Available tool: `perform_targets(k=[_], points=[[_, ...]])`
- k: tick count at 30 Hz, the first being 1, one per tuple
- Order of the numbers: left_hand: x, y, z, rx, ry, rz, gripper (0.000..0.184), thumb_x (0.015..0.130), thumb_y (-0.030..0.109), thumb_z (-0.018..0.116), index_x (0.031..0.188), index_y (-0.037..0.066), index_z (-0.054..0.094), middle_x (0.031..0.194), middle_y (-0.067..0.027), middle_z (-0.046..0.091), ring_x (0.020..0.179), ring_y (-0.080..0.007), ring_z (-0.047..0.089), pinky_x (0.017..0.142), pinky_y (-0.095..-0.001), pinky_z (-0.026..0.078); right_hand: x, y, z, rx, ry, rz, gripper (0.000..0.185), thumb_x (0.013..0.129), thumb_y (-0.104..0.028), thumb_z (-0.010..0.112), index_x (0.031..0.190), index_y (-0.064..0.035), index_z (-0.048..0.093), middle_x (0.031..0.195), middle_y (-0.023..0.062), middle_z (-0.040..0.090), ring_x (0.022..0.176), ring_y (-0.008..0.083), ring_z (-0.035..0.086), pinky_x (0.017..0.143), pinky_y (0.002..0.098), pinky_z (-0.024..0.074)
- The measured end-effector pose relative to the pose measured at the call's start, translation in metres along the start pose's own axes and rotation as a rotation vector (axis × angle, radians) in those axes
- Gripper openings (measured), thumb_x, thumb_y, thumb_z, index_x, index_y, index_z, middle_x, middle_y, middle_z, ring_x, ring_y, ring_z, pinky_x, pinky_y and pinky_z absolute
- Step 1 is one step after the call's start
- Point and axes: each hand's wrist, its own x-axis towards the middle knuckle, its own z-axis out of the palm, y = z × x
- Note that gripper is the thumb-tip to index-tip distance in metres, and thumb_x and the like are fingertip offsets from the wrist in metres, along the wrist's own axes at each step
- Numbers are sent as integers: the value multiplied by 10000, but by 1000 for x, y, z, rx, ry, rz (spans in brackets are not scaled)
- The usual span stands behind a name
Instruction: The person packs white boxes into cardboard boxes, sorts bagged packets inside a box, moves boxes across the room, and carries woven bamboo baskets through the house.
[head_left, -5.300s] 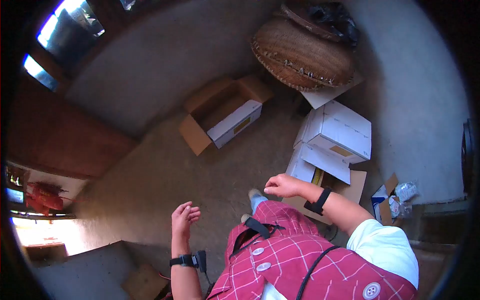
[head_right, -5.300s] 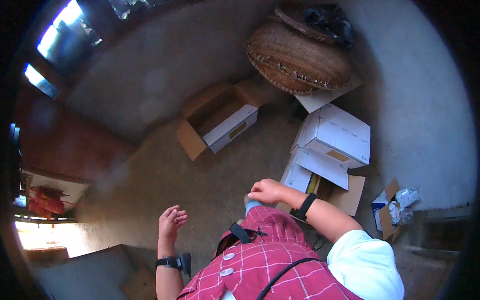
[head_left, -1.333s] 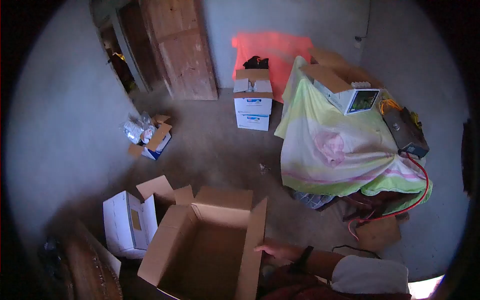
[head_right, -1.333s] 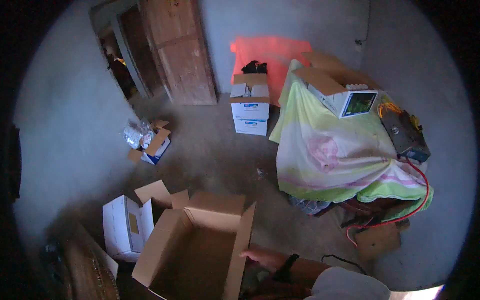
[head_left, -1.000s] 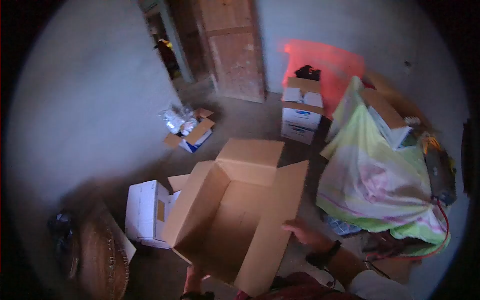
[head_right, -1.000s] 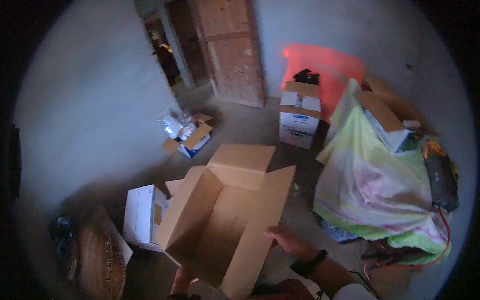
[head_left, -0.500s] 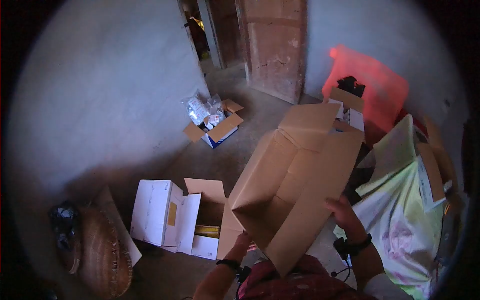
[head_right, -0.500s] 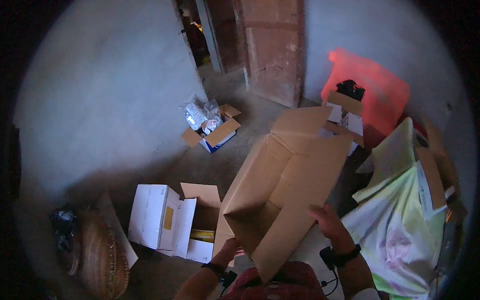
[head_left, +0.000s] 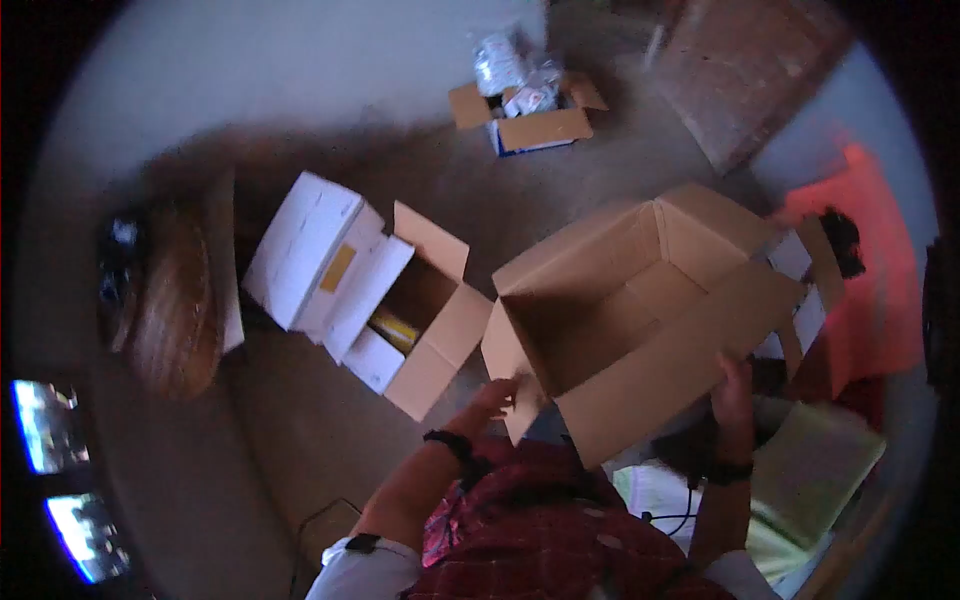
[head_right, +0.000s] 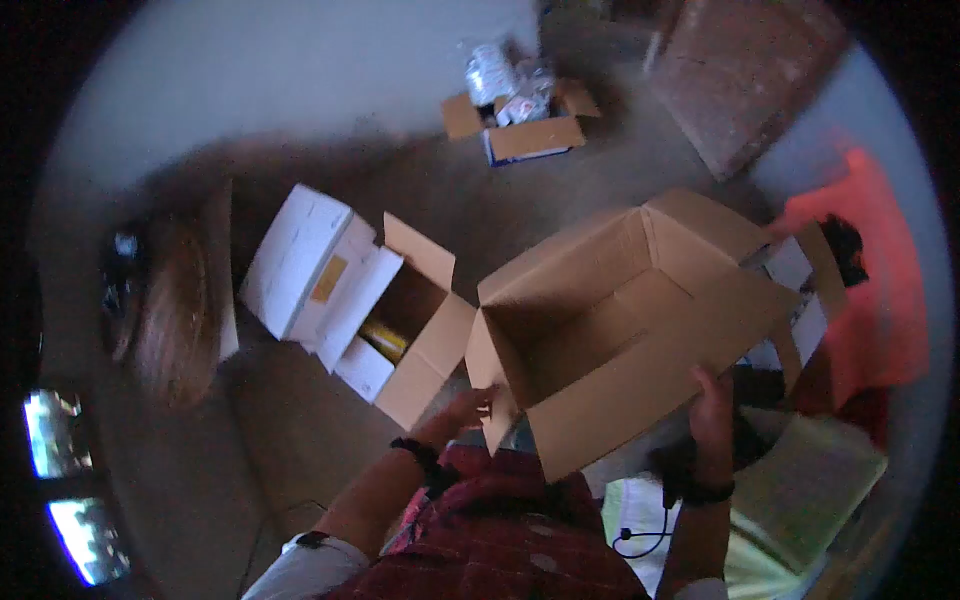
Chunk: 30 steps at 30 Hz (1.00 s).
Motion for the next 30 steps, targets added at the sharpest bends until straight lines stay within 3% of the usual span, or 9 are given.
perform_targets(k=[2, 6, 9, 12, 15, 19, 21, 27, 30], points=[[9, -10, -16, -116, 15, -44, 317, 811, 422, 541, 871, 111, 554, 758, 6, 513, 718, -108, 499, 608, -327, 447, 32, 2, 7, 271, 20, 70, 262, 820, -139, 484, 1015, 28, 535, 1004, 94, 570, 929, 193, 530, 837, 348, 407], [8, -56, -57, -235, 203, 16, 242, 822, 339, 550, 828, 97, 549, 760, -1, 519, 693, -130, 531, 596, -307, 449, 88, 69, 19, 531, 54, 371, 287, 796, -175, 523, 1035, -16, 531, 998, 68, 556, 916, 196, 531, 811, 345, 417], [-10, -96, -94, 238, 240, 473, 134, 813, 221, 547, 793, 89, 532, 758, -34, 528, 716, -165, 562, 552, -297, 452, 112, 111, 34, 268, 86, 103, 296, 757, -194, 583, 1019, -65, 537, 975, 43, 550, 905, 190, 533, 791, 330, 419], [-46, -91, -96, -592, 354, 22, 126, 758, 204, 569, 790, 88, 533, 780, -61, 575, 751, -212, 587, 547, -353, 471, 137, 95, 55, 784, 86, 454, 270, 748, -175, 617, 993, -90, 542, 938, 23, 546, 880, 183, 537, 767, 310, 428], [-57, -125, -105, -488, 596, -223, 157, 706, 208, 599, 825, 113, 560, 820, -40, 604, 817, -204, 590, 599, -376, 492, 141, 158, 81, 826, 100, 533, 269, 817, -184, 545, 1060, -71, 523, 1071, 75, 538, 855, 218, 525, 736, 292, 426], [-12, -276, -154, -21, 298, 198, 169, 707, 194, 608, 861, 126, 596, 821, -9, 609, 774, -205, 601, 622, -361, 503, 111, 272, 135, 907, 137, 830, 278, 834, -95, 512, 1095, -17, 455, 944, 83, 566, 811, 201, 541, 727, 300, 470], [-17, -267, -135, -28, 338, 43, 157, 706, 181, 610, 853, 125, 608, 801, -7, 607, 755, -209, 604, 630, -350, 507, 95, 276, 169, 1111, 81, 1101, 306, 830, -26, 460, 1133, -3, 419, 897, 110, 575, 801, 213, 564, 725, 326, 499], [-40, -208, -116, -126, 577, -51, 178, 738, 222, 580, 839, 94, 651, 694, -59, 620, 610, -184, 593, 581, -316, 488, 34, 240, 247, 675, -192, 1052, 267, 825, -69, 479, 1084, -9, 495, 877, 136, 599, 738, 216, 597, 661, 318, 515], [-19, -244, -157, 430, 437, 34, 235, 761, 238, 554, 891, 61, 640, 643, -62, 607, 562, -161, 581, 546, -307, 479, 24, 190, 267, 603, -359, 891, 250, 831, -112, 482, 1059, -18, 518, 866, 139, 606, 711, 210, 608, 619, 306, 519]])
